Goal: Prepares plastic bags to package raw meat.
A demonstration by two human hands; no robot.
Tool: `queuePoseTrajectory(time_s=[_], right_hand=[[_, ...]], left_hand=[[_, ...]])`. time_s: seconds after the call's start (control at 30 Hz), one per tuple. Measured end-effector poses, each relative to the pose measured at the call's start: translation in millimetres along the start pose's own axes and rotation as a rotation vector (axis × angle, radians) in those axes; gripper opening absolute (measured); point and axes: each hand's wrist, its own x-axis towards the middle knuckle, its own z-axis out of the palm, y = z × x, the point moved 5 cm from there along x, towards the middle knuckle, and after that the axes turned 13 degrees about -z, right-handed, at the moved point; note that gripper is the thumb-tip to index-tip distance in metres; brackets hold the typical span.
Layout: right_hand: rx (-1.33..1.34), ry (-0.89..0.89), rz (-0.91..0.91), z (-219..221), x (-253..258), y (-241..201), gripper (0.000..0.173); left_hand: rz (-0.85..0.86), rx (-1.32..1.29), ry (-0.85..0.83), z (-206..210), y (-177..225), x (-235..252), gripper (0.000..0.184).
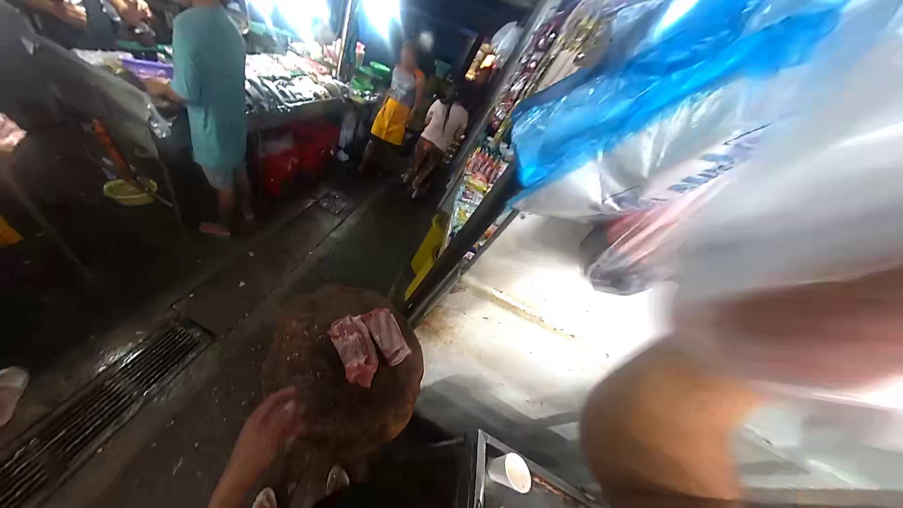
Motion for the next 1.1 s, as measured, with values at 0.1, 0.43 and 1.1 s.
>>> queuePoseTrajectory(time_s=[0.1,0.43,1.1], right_hand=[[0.111,-0.100,0.303,115,-90,113,0.031],[-0.115,-0.301,0.268,224,-186,112,0.030],[0.447,-0.648,1.053,261,-274,223,0.040]], left_hand=[[0.159,-0.378,-0.384,42,49,-25,0.094],[0.171,-0.465,-0.052,-6,76,-37,0.026],[0.072,-0.385,0.287,-148,-16,-132,0.078]])
